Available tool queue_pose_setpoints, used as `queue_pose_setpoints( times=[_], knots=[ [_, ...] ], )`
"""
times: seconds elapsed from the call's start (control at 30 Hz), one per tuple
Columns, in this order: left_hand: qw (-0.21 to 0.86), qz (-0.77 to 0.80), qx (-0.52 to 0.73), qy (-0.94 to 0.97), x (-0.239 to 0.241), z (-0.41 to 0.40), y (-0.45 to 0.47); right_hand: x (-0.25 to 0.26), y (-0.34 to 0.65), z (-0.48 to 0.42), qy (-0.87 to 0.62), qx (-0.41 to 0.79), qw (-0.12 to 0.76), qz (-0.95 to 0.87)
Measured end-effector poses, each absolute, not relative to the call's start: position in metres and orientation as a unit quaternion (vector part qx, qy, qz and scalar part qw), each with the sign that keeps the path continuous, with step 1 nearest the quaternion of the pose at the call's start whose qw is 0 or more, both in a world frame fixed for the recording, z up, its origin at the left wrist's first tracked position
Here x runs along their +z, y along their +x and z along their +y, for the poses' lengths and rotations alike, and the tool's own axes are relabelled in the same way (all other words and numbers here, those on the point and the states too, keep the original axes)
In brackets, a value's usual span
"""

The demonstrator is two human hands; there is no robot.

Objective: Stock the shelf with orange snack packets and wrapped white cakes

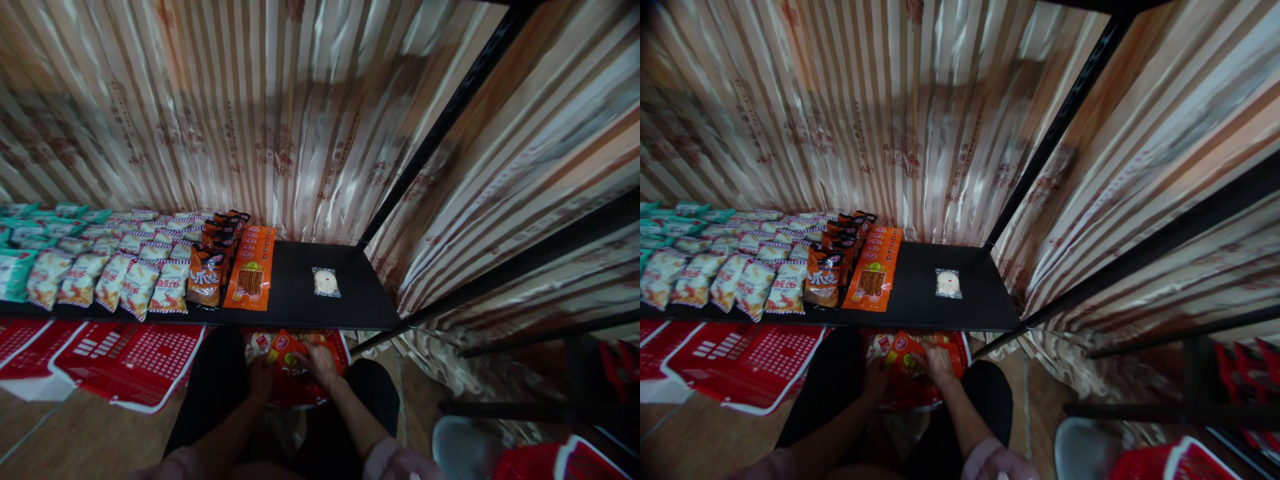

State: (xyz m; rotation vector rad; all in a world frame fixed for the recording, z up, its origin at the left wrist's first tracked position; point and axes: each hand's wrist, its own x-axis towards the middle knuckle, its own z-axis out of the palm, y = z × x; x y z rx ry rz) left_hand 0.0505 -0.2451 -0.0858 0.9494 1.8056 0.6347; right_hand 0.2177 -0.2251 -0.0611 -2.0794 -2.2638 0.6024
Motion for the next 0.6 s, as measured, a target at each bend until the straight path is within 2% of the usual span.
queue_pose_setpoints(
  times=[0.43, 0.6],
  knots=[
    [0.409, 0.73, 0.304, 0.456, -0.07, -0.23, 0.05, -0.048, 0.212, -0.233, -0.659, 0.091, 0.177, -0.725],
    [0.471, 0.7, 0.37, 0.39, -0.068, -0.226, 0.057, -0.046, 0.21, -0.231, -0.682, 0.081, 0.239, -0.686]
  ],
)
